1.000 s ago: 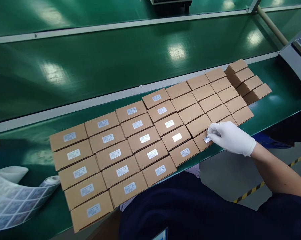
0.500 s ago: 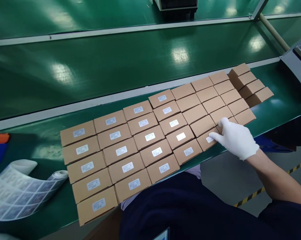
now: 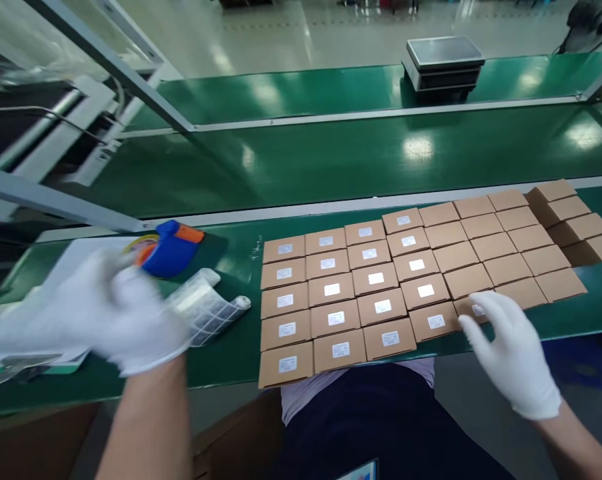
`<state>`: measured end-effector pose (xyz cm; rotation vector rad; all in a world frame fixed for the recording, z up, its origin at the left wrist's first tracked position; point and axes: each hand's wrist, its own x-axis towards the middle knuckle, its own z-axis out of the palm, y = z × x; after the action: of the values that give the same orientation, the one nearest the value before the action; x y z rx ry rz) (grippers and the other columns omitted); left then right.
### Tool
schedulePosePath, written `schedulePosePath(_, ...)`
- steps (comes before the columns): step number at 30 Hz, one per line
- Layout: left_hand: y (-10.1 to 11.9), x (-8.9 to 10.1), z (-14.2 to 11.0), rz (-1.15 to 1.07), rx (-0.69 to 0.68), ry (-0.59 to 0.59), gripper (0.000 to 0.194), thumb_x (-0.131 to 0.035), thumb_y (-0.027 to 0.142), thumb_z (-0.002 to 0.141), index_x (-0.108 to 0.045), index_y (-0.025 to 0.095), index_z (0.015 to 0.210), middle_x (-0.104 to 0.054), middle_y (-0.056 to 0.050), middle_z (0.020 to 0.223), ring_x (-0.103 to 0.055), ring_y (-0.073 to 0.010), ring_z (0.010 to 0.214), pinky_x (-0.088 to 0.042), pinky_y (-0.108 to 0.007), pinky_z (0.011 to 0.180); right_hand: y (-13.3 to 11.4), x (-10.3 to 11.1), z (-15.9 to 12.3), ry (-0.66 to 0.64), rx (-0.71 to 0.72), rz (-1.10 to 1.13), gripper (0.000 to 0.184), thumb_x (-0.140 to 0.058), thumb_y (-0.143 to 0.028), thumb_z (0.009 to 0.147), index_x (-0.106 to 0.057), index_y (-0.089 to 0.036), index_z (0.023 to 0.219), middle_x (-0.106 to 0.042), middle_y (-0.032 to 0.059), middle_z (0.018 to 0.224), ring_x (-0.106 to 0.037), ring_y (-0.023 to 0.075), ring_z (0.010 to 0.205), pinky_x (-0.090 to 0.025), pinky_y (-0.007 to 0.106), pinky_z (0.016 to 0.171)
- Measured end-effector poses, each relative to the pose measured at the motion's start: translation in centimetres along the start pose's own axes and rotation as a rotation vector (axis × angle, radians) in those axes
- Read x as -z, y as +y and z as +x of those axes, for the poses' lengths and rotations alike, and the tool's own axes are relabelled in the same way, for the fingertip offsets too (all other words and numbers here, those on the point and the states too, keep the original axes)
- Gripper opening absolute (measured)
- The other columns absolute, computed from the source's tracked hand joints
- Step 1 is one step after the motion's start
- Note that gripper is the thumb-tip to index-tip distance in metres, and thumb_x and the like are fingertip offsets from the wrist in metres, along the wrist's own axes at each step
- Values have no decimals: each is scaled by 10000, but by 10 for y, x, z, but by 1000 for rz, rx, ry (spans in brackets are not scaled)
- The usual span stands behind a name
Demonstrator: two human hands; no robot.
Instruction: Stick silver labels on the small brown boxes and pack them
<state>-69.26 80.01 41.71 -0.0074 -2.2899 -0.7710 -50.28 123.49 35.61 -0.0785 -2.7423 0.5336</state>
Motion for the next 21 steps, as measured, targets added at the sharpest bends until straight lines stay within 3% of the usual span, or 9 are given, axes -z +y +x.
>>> schedulePosePath(1, 7, -16, 6, -27, -67, 10, 391, -528, 453, 944, -694, 449, 1298, -725, 91, 1291, -635, -315, 1257, -447, -558, 1135, -16, -8, -5, 18, 57, 12, 468, -591, -416, 1008, -548, -181, 1410, -665, 200, 1309, -653, 354, 1219, -549, 545, 1016)
schedulePosePath(3, 34, -65, 18, -139, -194, -343, 362, -562, 467, 961, -739, 322, 1241, -760, 13, 1221, -691, -262, 1147, -521, -452, 1066, -46, -25, -13, -2, 113, -1, 691, -569, -488, 1012, -370, -162, 1588, -505, 243, 1541, -475, 415, 1448, -464, 630, 1128)
schedulePosePath(5, 71, -124, 27, -227, -329, -743, 437, -529, 510, 979, -732, 240, 1255, -733, -38, 1294, -664, -244, 1207, -495, -387, 1100, -65, -42, -16, -36, 129, -44, 861, -509, -604, 1009, -212, -131, 1664, -341, 250, 1666, -294, 452, 1558, -383, 677, 1185)
schedulePosePath(6, 90, -153, 28, -221, -371, -877, 492, -497, 523, 991, -700, 215, 1316, -704, -62, 1352, -632, -250, 1262, -460, -379, 1135, -69, -49, -17, -47, 131, -71, 923, -472, -662, 1000, -165, -114, 1676, -284, 250, 1694, -232, 463, 1579, -347, 692, 1202)
schedulePosePath(8, 122, -202, 26, -160, -378, -1138, 582, -451, 535, 1002, -611, 176, 1431, -593, -102, 1507, -534, -273, 1390, -375, -378, 1198, -72, -62, -17, -57, 129, -125, 1016, -405, -757, 972, -118, -89, 1683, -249, 259, 1708, -191, 475, 1587, -289, 716, 1221)
schedulePosePath(10, 140, -235, 18, -148, -403, -1289, 565, -432, 575, 996, -704, 186, 1301, -675, -101, 1399, -616, -285, 1284, -436, -362, 1131, -71, -72, -17, -62, 121, -172, 1078, -346, -820, 945, -105, -71, 1682, -278, 271, 1694, -212, 477, 1581, -251, 731, 1227)
schedulePosePath(14, 138, -257, 10, -126, -438, -1425, 636, -404, 691, 950, -786, 183, 965, -782, -109, 1081, -708, -298, 998, -522, -369, 958, -80, -82, -18, -51, 96, -215, 1073, -288, -832, 946, -149, -57, 1675, -324, 270, 1675, -249, 462, 1574, -232, 721, 1236)
schedulePosePath(17, 121, -249, 16, -122, -431, -1446, 663, -403, 737, 917, -772, 187, 950, -778, -106, 1080, -693, -296, 986, -512, -365, 940, -96, -86, -18, -60, 100, -211, 1009, -338, -785, 968, -224, -58, 1658, -339, 254, 1675, -248, 443, 1577, -224, 698, 1249)
schedulePosePath(21, 98, -232, 28, -104, -371, -1465, 656, -439, 778, 876, -760, 207, 912, -771, -84, 967, -684, -287, 904, -520, -359, 858, -112, -89, -13, -54, 46, -178, 760, -428, -594, 1010, -386, -109, 1594, -378, 206, 1666, -252, 425, 1568, -212, 694, 1248)
